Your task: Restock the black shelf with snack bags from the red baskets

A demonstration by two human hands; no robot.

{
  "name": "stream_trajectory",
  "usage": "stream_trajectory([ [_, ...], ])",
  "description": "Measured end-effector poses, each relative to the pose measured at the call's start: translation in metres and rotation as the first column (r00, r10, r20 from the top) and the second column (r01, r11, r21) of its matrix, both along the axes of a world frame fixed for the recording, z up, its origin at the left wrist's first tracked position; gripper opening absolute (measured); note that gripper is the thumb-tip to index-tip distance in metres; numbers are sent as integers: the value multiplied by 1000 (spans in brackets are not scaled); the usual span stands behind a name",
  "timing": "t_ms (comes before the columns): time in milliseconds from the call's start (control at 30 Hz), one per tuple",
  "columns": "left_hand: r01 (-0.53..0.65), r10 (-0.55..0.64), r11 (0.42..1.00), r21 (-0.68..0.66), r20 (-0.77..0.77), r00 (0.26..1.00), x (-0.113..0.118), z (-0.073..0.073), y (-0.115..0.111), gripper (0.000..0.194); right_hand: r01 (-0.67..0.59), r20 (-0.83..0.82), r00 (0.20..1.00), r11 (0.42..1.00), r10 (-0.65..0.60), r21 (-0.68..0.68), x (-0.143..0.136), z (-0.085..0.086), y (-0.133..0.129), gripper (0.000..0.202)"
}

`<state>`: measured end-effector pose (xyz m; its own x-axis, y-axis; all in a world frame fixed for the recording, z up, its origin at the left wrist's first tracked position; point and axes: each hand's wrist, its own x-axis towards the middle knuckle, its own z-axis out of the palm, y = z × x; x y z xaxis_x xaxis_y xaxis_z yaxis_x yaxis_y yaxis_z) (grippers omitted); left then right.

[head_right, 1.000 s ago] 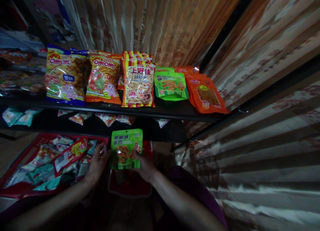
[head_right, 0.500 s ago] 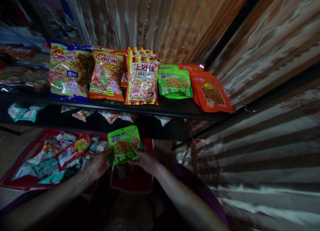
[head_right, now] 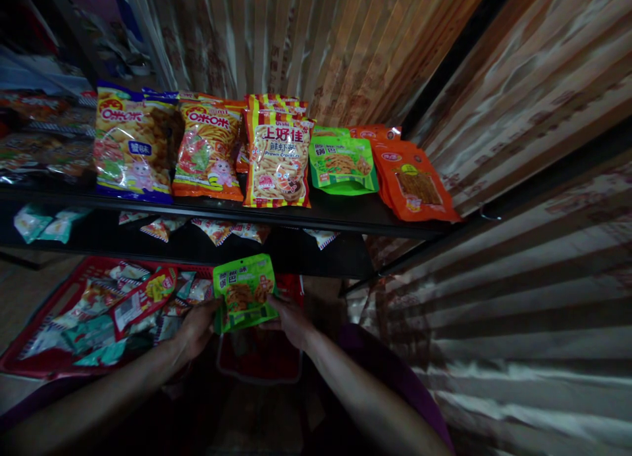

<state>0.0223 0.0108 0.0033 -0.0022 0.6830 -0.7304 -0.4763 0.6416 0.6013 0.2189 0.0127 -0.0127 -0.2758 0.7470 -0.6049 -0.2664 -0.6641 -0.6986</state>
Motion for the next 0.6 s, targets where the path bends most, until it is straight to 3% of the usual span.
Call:
stream_trajectory([
  [133, 76, -71, 995, 70, -64, 995, 1, -3, 0, 13, 40, -14, 999, 999, -41, -37, 3, -4, 0, 32],
  [200, 119, -81, 976, 182, -207, 975, 1, -5, -1, 9, 46, 1, 999, 998, -46, -39, 4, -7, -1, 33],
  [300, 347, -107, 853, 390, -521, 847, -3, -7, -9, 10, 80, 9, 997, 996, -79, -45, 4, -15, -4, 34],
  [400, 560, -145, 703, 438, -683, 716, -8, -7, -19, 17, 167, -29, 985, 985, -168, -40, 3, -26, -8, 33],
  [467, 577, -150, 696, 427, -700, 698, -10, -8, -22, 19, 191, -31, 981, 981, -193, -43, 1, -31, -11, 33],
  [600, 523, -112, 739, 425, -687, 718, -8, -7, -19, 14, 141, 57, 988, 990, -140, -3, 0, -28, -16, 39],
])
